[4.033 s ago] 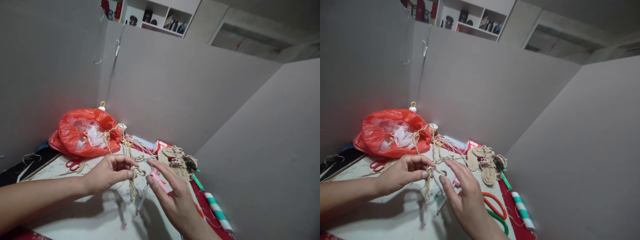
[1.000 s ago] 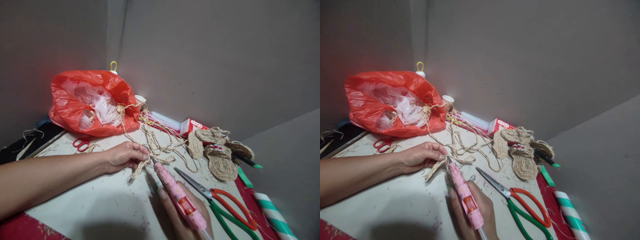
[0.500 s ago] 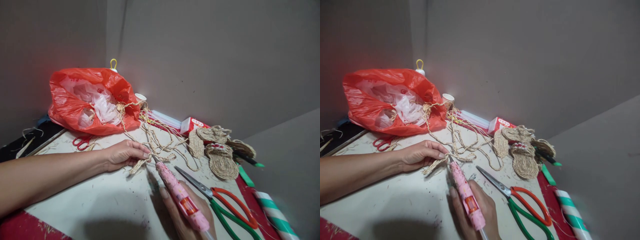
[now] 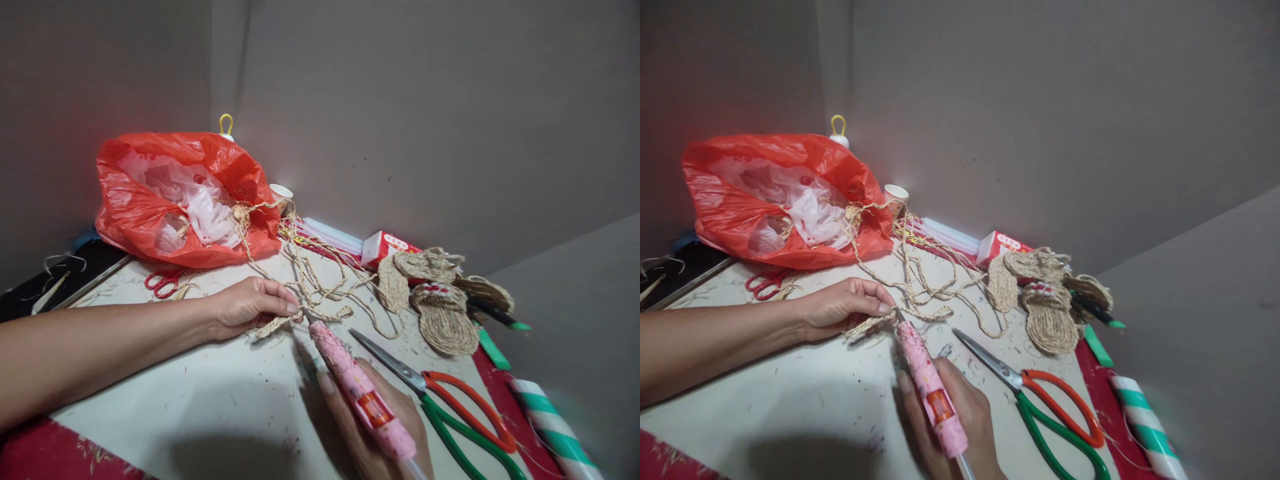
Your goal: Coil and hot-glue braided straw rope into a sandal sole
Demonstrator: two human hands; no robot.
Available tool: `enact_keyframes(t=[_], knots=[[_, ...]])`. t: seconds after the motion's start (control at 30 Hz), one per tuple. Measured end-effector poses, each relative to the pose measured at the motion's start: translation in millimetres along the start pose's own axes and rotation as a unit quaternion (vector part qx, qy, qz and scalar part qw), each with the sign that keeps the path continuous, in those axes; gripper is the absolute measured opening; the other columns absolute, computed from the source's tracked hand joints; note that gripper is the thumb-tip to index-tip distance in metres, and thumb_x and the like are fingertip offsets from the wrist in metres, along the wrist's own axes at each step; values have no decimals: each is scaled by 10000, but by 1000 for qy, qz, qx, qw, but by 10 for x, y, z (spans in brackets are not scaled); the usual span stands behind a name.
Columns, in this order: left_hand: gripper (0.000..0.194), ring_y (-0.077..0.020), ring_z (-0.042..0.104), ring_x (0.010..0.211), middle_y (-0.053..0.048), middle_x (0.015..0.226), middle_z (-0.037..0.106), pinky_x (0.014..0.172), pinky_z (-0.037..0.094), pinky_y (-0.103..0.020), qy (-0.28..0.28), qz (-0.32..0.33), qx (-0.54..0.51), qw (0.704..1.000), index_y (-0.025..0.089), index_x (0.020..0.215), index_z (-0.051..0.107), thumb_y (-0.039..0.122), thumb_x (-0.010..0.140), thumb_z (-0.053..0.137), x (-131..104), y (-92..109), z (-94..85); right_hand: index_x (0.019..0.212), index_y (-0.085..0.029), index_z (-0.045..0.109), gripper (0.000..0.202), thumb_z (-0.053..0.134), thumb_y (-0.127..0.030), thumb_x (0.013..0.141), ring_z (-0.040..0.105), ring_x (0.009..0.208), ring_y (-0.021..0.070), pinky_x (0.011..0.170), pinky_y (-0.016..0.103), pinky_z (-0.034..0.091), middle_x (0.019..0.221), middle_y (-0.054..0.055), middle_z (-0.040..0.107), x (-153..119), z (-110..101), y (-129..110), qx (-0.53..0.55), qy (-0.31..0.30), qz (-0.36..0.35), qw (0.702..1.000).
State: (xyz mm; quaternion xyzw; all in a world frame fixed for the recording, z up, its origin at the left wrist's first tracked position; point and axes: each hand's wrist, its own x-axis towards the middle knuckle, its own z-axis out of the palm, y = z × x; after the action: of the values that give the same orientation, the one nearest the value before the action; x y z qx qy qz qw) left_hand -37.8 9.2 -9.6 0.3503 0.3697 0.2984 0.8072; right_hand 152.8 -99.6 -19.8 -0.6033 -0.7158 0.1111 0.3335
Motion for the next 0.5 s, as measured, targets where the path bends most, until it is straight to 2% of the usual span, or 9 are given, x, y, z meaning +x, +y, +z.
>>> enact_keyframes(t=[0.2, 0.37, 0.5], knots=[[161, -73, 513, 474, -26, 615, 662, 505, 362, -207, -23, 5, 13, 1000, 104, 716, 694, 187, 602, 770, 13, -1, -18, 1152, -276, 634, 335, 503, -447, 896, 578, 463, 167, 452, 273, 435, 599, -11, 641, -1, 0, 6, 0, -4, -1, 1000], [179, -76, 515, 464, -20, 573, 644, 487, 359, -200, -17, 15, 20, 1000, 105, 717, 693, 205, 597, 780, 8, 5, -8, 1099, -254, 650, 298, 516, -428, 898, 536, 441, 148, 468, 262, 427, 564, -28, 577, 6, 5, -1, 12, 4, -29, 999], [179, -70, 500, 450, -12, 546, 628, 458, 337, -191, -15, 25, 30, 999, 102, 709, 703, 218, 597, 781, 3, 15, -1, 1094, -238, 653, 288, 514, -406, 908, 548, 448, 140, 457, 252, 421, 603, -16, 612, 6, 3, -1, 5, 12, -46, 999]])
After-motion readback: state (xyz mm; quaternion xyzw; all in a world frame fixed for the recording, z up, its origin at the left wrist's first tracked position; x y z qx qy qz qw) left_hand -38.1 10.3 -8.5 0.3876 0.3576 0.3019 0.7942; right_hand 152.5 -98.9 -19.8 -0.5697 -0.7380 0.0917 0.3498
